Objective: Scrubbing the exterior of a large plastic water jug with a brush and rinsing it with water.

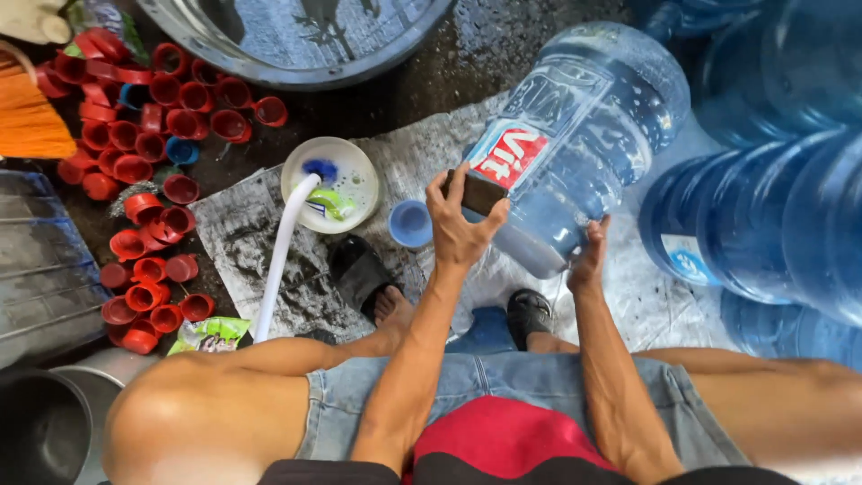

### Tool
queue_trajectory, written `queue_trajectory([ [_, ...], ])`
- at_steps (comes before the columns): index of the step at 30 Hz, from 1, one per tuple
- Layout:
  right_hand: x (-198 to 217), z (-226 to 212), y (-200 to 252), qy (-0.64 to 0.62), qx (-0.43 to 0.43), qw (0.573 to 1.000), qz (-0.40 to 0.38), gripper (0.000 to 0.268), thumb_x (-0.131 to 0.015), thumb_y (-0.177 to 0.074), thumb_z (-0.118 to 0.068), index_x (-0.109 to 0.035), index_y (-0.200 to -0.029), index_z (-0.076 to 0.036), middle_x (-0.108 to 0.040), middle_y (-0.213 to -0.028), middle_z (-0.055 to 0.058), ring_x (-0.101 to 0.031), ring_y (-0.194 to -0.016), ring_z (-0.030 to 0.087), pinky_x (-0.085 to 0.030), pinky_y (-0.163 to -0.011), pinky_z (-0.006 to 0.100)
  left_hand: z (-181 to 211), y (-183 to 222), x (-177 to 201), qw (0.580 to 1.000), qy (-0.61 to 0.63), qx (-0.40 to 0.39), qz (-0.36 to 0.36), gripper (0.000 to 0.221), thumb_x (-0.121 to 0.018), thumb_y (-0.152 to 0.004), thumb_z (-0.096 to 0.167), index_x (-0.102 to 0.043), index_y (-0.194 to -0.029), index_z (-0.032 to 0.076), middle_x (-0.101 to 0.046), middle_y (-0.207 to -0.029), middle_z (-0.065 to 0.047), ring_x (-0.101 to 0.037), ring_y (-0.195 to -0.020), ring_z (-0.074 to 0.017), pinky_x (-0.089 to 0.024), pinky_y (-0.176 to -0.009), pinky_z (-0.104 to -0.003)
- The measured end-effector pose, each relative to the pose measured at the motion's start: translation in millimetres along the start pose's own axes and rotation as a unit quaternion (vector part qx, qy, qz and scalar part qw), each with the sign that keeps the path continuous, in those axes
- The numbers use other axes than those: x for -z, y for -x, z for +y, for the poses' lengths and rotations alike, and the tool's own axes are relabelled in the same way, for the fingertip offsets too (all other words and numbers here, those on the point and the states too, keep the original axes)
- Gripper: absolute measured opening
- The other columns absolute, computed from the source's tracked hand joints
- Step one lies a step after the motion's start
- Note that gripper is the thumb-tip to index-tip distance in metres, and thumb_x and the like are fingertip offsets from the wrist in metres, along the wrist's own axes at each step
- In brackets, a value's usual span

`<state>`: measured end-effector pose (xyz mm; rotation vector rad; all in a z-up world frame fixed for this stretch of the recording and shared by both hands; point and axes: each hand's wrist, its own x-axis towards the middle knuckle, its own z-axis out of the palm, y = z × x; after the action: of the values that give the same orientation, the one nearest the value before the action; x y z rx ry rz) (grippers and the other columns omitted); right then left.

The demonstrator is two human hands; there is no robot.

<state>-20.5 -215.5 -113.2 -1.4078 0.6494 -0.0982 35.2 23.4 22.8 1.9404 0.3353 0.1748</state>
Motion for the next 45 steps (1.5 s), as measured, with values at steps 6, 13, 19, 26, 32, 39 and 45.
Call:
queue_trajectory([
  [6,-74.6,-118.8,11.7,0.232,0.130,0.963,0.030,0.116,-0.084,-0.082,-0.059,-0.001,-0.154,-0.020,0.002,-0.152,0.030,-0.004,-0.141,0.049,-0.013,-0.115,0.061,3.8,-2.6,-7.1,0.995,-0.030,-0.077,0.050,0.081,-0.072,-0.066,0.056,-0.051,-0.132,0.015,-0.036,-0.128,-0.025,-0.045,-0.116,-0.0481,-0.036,-0.103,-0.051],
  [13,-60.0,-92.0,1.4,0.227,0.193,0.952,0.070,0.101,-0.082,-0.082,-0.052,-0.019,-0.153,-0.017,-0.013,-0.153,0.022,-0.012,-0.143,0.037,-0.012,-0.117,0.052,2.7,10.9,-29.8,0.943,-0.081,-0.321,-0.043,0.088,-0.079,-0.048,0.047,-0.054,-0.130,0.023,-0.039,-0.132,-0.016,-0.036,-0.128,-0.0359,-0.026,-0.111,-0.050],
  [19,-58.7,-85.7,-10.3,0.174,0.189,0.965,0.044,0.101,-0.082,-0.085,-0.048,-0.016,-0.153,-0.014,-0.006,-0.153,0.023,-0.007,-0.143,0.038,-0.012,-0.118,0.051,-34.2,-30.3,-16.4,0.998,0.019,-0.007,0.053,0.072,-0.070,-0.075,0.058,-0.059,-0.123,0.004,-0.044,-0.118,-0.028,-0.049,-0.111,-0.0493,-0.036,-0.102,-0.050],
  [26,-52.1,-95.2,11.5,0.165,0.158,0.973,0.024,0.099,-0.081,-0.087,-0.050,-0.015,-0.153,-0.018,-0.006,-0.153,0.019,-0.008,-0.142,0.036,-0.034,-0.116,0.046,-42.0,-1.2,-30.3,0.975,-0.020,-0.215,0.046,0.078,-0.077,-0.058,0.053,-0.055,-0.128,0.025,-0.043,-0.126,-0.018,-0.051,-0.108,-0.0360,-0.040,-0.097,-0.045],
  [32,-44.0,-87.2,-2.9,0.164,0.157,0.974,0.023,0.099,-0.078,-0.087,-0.053,-0.012,-0.153,-0.018,-0.005,-0.153,0.020,-0.005,-0.143,0.036,-0.026,-0.120,0.043,-17.2,18.0,-10.8,0.979,-0.064,-0.165,0.101,0.077,-0.071,-0.068,0.055,-0.050,-0.134,0.022,-0.041,-0.127,-0.020,-0.047,-0.112,-0.0397,-0.033,-0.098,-0.046],
  [39,-59.0,-109.2,24.0,0.126,0.133,0.983,0.021,0.097,-0.080,-0.087,-0.055,-0.015,-0.153,-0.025,-0.002,-0.154,0.020,-0.008,-0.141,0.042,-0.033,-0.117,0.046,-86.3,-10.4,-7.5,0.989,0.105,0.068,0.082,0.074,-0.062,-0.085,0.058,-0.050,-0.134,0.004,-0.049,-0.106,-0.029,-0.052,-0.102,-0.0417,-0.035,-0.095,-0.045],
  [45,-37.3,-88.6,8.6,0.134,0.120,0.983,0.027,0.093,-0.079,-0.089,-0.054,-0.016,-0.153,-0.030,-0.002,-0.154,0.017,-0.020,-0.141,0.041,-0.033,-0.118,0.041,25.8,83.8,-26.6,0.993,0.003,-0.084,0.077,0.087,-0.069,-0.069,0.062,-0.043,-0.140,0.019,-0.025,-0.140,-0.024,-0.034,-0.121,-0.0416,-0.029,-0.100,-0.050],
])
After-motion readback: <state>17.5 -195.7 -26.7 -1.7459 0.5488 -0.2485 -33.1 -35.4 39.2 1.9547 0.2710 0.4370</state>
